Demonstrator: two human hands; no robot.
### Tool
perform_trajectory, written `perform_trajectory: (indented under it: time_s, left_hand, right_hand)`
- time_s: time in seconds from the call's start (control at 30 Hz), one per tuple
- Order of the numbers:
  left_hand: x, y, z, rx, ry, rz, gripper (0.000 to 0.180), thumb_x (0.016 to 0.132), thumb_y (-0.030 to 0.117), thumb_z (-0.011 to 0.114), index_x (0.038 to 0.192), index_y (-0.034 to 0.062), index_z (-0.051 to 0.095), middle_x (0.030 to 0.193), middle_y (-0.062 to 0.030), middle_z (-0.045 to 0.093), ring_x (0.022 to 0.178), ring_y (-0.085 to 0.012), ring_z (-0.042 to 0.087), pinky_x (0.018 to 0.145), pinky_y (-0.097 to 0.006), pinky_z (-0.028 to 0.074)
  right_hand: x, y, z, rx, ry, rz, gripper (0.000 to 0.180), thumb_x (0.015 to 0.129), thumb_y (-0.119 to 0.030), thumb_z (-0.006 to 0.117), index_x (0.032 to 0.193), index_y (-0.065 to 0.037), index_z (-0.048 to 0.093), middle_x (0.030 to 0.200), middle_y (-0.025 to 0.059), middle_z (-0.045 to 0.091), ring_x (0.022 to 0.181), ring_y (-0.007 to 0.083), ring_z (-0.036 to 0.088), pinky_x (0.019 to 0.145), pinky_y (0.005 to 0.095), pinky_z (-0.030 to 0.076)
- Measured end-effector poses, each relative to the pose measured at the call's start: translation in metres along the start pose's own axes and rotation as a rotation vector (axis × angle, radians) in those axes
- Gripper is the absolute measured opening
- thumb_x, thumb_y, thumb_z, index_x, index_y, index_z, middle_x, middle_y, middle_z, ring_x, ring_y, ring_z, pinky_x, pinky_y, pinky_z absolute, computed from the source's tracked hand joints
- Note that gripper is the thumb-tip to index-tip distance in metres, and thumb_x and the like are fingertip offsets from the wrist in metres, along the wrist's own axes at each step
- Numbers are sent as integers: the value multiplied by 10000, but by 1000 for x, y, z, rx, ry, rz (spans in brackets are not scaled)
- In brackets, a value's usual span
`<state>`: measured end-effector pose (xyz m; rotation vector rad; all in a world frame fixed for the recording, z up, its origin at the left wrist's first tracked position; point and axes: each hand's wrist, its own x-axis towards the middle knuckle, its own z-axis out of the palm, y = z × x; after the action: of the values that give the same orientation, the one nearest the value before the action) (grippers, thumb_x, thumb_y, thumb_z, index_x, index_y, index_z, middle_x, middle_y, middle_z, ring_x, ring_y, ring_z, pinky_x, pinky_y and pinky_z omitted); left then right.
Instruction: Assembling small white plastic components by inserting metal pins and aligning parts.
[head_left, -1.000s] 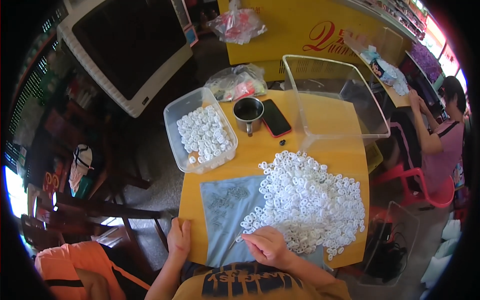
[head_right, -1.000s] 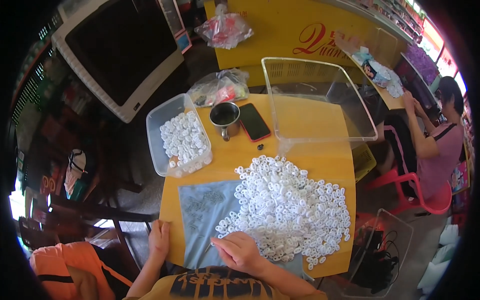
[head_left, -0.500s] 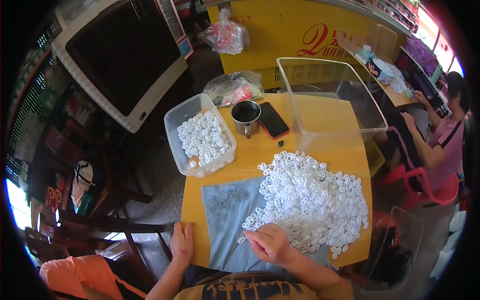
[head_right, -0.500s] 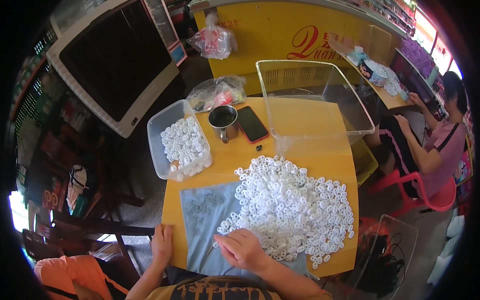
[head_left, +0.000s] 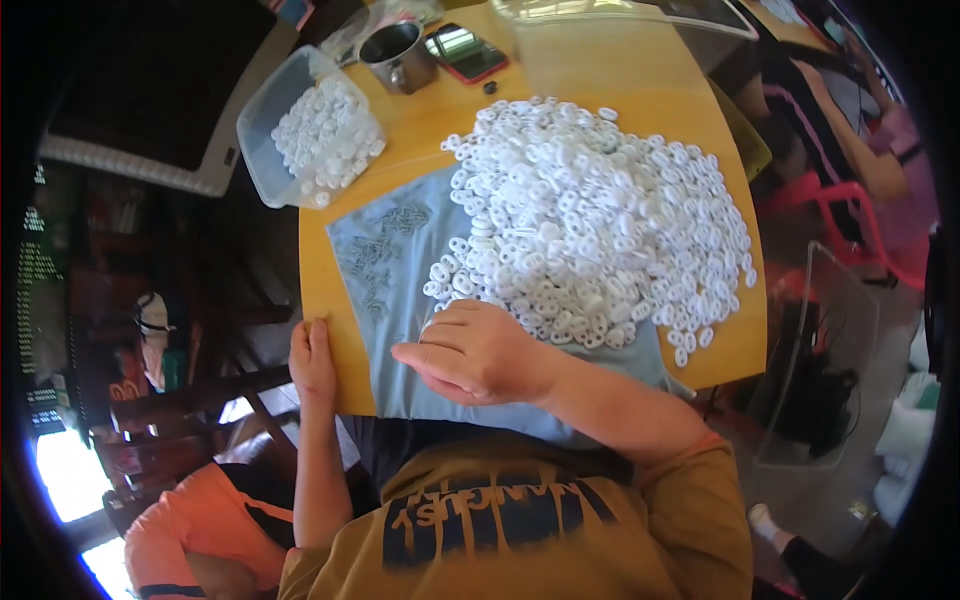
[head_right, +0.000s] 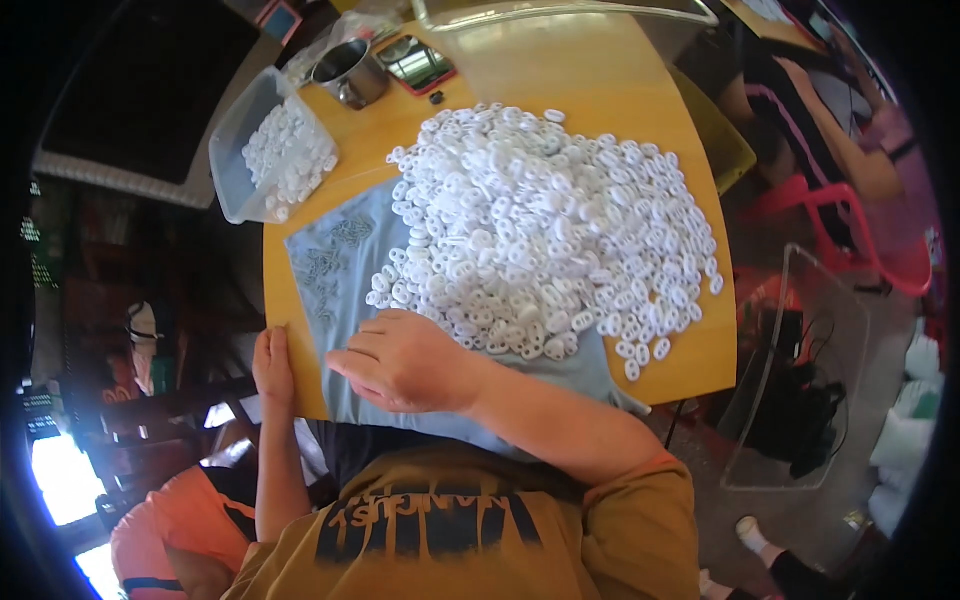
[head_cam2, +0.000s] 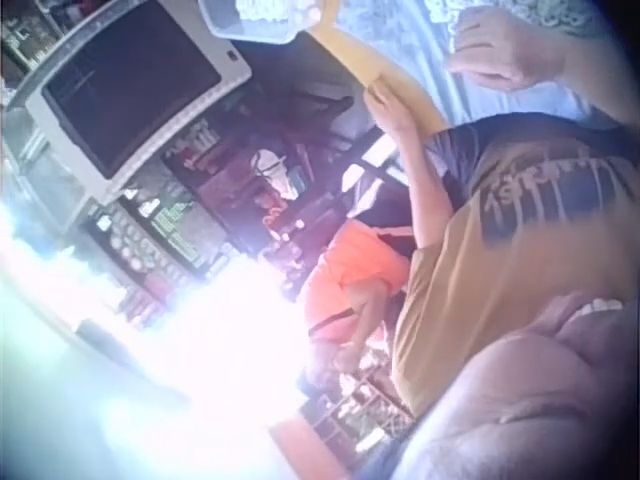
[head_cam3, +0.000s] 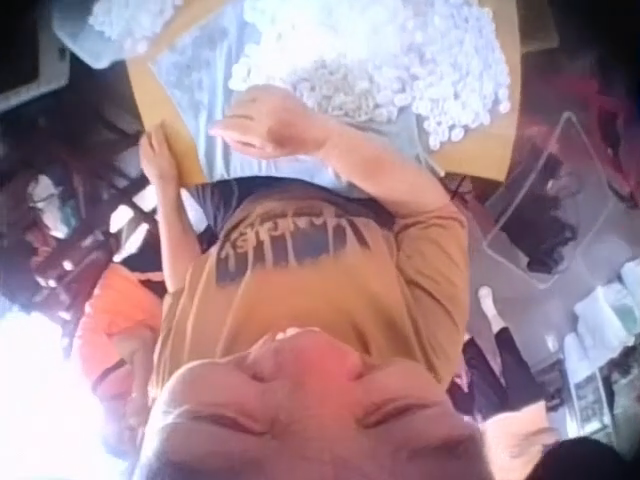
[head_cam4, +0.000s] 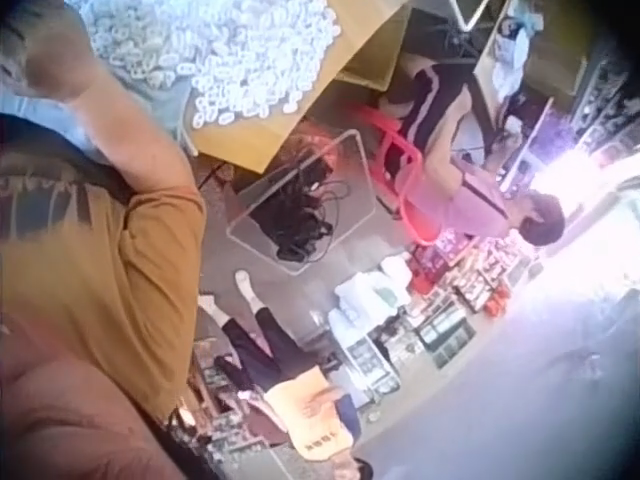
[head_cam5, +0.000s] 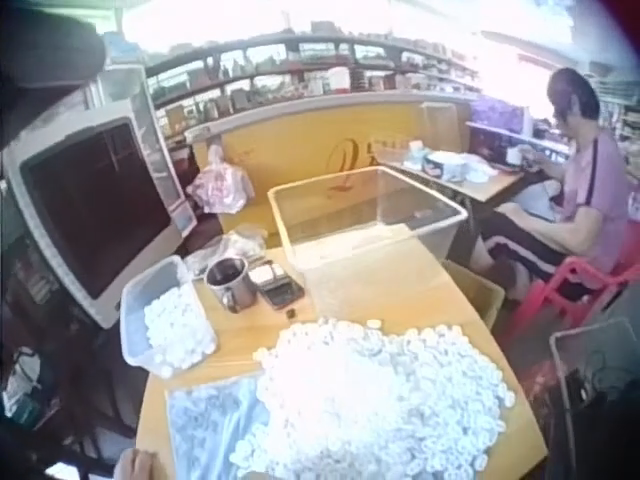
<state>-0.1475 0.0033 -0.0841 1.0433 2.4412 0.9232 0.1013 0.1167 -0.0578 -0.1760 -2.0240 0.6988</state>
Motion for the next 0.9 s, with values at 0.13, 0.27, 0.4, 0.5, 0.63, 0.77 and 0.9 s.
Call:
perform_trajectory:
  time_s: [0.13, 0.27, 0.4, 0.5, 0.63, 0.77, 0.9]
  left_hand:
    - [4, -28, 8, -6, 54, 138, 348, 897, 308, 473, 1010, -14, 541, 876, -108, 590, 797, -164, 543, 725, -284, 433]
    - [-7, -10, 7, -86, 5, 83, 342, 900, 294, 474, 1025, -19, 531, 894, -87, 584, 816, -137, 531, 729, -267, 431]
    - [-9, -11, 6, -155, 72, 153, 313, 882, 228, 513, 1060, -30, 514, 935, -90, 568, 813, -134, 523, 729, -269, 432]
    - [-7, -23, 3, -207, 188, 227, 300, 861, 186, 540, 1072, -26, 516, 983, -91, 545, 820, -136, 513, 731, -265, 430]
    - [-17, 1, -4, -124, 277, 377, 227, 828, 106, 557, 1024, -9, 560, 1039, -97, 527, 852, -151, 501, 748, -249, 412]
    - [-36, 72, 9, 103, 204, 653, 176, 798, 11, 550, 971, 13, 584, 1029, -120, 558, 925, -229, 533, 799, -302, 422]
    - [-50, 113, 46, 143, 9, 918, 223, 728, -22, 608, 945, 25, 590, 1007, -131, 560, 947, -286, 534, 822, -362, 435]
  right_hand:
    - [-1, -3, 0, 7, 91, -116, 290, 637, -26, 645, 920, -60, 590, 650, 28, 524, 567, 202, 526, 509, 307, 426]
    - [-6, 0, -4, -41, 137, -105, 285, 639, -31, 640, 914, -70, 575, 624, 26, 510, 540, 206, 509, 492, 317, 418]
    - [-6, 0, -4, -64, 135, -108, 302, 634, -31, 641, 926, -64, 575, 616, 27, 506, 535, 213, 507, 493, 314, 421]
    - [-7, -1, 0, -61, 107, -148, 306, 638, -47, 640, 936, -60, 576, 620, 21, 502, 543, 201, 511, 497, 306, 422]
    - [-13, -13, 5, -13, 11, -258, 275, 671, -104, 619, 937, -46, 577, 629, 10, 482, 568, 166, 504, 505, 289, 408]
    - [-21, -41, -2, -11, -132, -371, 261, 690, -141, 547, 903, 10, 562, 611, 2, 440, 580, 151, 471, 516, 277, 376]
    - [-30, -60, -19, 28, -212, -396, 259, 714, -156, 529, 906, 13, 564, 619, -4, 452, 571, 145, 468, 515, 271, 362]
